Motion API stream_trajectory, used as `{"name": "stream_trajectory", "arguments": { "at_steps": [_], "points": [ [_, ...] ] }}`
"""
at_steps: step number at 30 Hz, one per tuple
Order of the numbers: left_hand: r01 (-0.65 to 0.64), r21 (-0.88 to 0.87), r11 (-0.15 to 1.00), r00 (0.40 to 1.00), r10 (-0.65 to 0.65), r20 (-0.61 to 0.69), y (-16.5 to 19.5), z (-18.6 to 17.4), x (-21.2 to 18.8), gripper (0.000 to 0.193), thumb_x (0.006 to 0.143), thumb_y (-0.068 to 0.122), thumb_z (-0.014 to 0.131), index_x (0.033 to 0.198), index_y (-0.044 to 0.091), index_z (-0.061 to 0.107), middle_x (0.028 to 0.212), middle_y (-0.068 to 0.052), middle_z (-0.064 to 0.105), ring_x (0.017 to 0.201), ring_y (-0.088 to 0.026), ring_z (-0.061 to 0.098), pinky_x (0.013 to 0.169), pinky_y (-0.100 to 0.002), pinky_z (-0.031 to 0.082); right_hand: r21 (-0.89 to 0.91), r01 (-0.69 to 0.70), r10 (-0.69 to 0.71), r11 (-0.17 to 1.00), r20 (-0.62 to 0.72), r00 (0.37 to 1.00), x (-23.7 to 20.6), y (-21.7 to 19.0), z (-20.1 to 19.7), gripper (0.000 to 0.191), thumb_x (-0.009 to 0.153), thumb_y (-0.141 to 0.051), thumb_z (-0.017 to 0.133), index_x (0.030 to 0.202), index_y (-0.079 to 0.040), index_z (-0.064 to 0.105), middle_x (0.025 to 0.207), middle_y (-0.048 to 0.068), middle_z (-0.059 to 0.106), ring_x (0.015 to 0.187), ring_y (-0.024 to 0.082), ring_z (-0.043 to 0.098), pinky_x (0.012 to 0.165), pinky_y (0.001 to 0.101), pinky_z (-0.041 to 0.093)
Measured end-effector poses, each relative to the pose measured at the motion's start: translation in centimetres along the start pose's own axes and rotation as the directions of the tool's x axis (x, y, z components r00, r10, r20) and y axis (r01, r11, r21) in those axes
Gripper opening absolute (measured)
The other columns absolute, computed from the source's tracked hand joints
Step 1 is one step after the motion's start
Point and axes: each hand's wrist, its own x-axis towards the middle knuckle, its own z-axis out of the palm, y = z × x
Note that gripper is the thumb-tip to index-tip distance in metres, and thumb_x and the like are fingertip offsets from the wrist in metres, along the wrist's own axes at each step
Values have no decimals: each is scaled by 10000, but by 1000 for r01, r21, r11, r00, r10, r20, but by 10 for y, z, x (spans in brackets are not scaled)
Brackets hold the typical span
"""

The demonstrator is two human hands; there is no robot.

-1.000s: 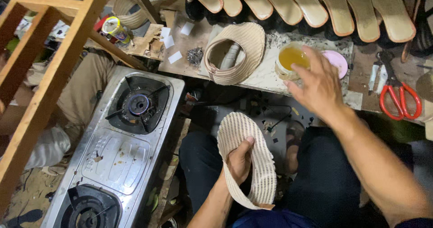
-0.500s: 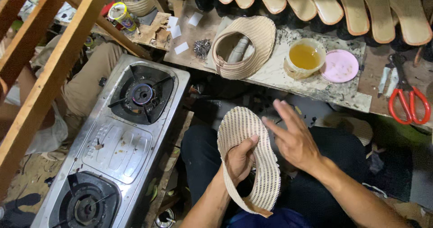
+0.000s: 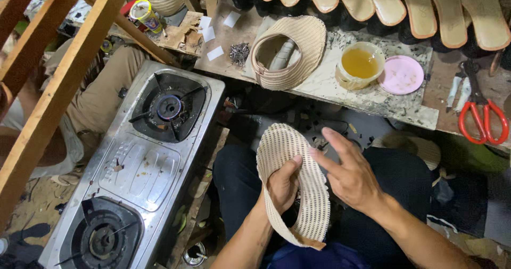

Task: The person holds a woven straw hat brim and repeatedly rotates and presses it by hand while warming it near a gas stove burner to shape it. They occasionally reach to the table for the glue cup and reposition the hat, continuing to bend and smooth the brim edge.

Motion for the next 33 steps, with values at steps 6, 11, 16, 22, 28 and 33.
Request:
{"name": "stream_trajectory", "arguments": {
  "at_steps": [6, 11, 16, 22, 28, 33],
  "points": [
    [-18, 32, 999, 1000, 17, 24, 1, 0, -4, 213, 1000, 76, 600, 1201, 12, 634, 1075, -72, 682, 962, -189, 671, 847, -357, 579, -125, 4, -6, 992, -19, 1000, -2, 1, -3, 584, 770, 92, 624, 1311, -126, 657, 1523, 215, 433, 1409, 442, 458, 1170, 523, 406],
    [-58, 46, 997, 998, 59, -26, 1, 3, -3, 204, 986, 75, 602, 1174, 5, 643, 1034, -83, 675, 910, -188, 660, 810, -342, 566, -178, -84, 91, 981, 36, 995, 3, -3, -10, 518, 755, 49, 674, 1231, -155, 664, 1515, 183, 472, 1352, 397, 522, 1066, 457, 488],
    [-122, 77, 990, 989, 128, -78, 0, 0, 3, 164, 982, 69, 608, 1132, 8, 635, 1010, -54, 665, 914, -156, 638, 824, -316, 543, 439, -538, 440, 720, 311, 842, 4, -18, -9, 585, 831, -45, 703, 1399, -21, 565, 1366, 111, 562, 938, 163, 670, 769, 301, 580],
    [53, 173, 983, 999, -54, -1, -2, -6, 5, 190, 969, 120, 606, 1111, 7, 662, 1015, -82, 704, 942, -193, 680, 866, -330, 559, 136, -390, 364, 910, 185, 913, 35, 34, -23, 411, 857, -212, 755, 1232, -49, 714, 1193, 112, 675, 810, 176, 719, 806, 331, 580],
    [60, 179, 982, 997, -51, -58, -3, -10, 0, 147, 956, 108, 636, 1073, 21, 655, 973, -86, 705, 887, -209, 702, 791, -370, 592, -396, -135, 114, 908, -77, 990, 97, 130, -40, 551, 808, -407, 831, 1214, -41, 755, 1520, 271, 520, 1356, 480, 479, 1069, 554, 403],
    [59, 209, 976, 997, -49, -54, 6, -16, -5, 141, 965, 84, 636, 1080, 6, 657, 952, -109, 703, 815, -210, 696, 728, -365, 573, -371, -196, 233, 908, 58, 971, 106, 160, -42, 465, 733, -473, 871, 994, -92, 816, 1601, 246, 455, 1466, 524, 313, 1119, 644, 298]
  ]
}}
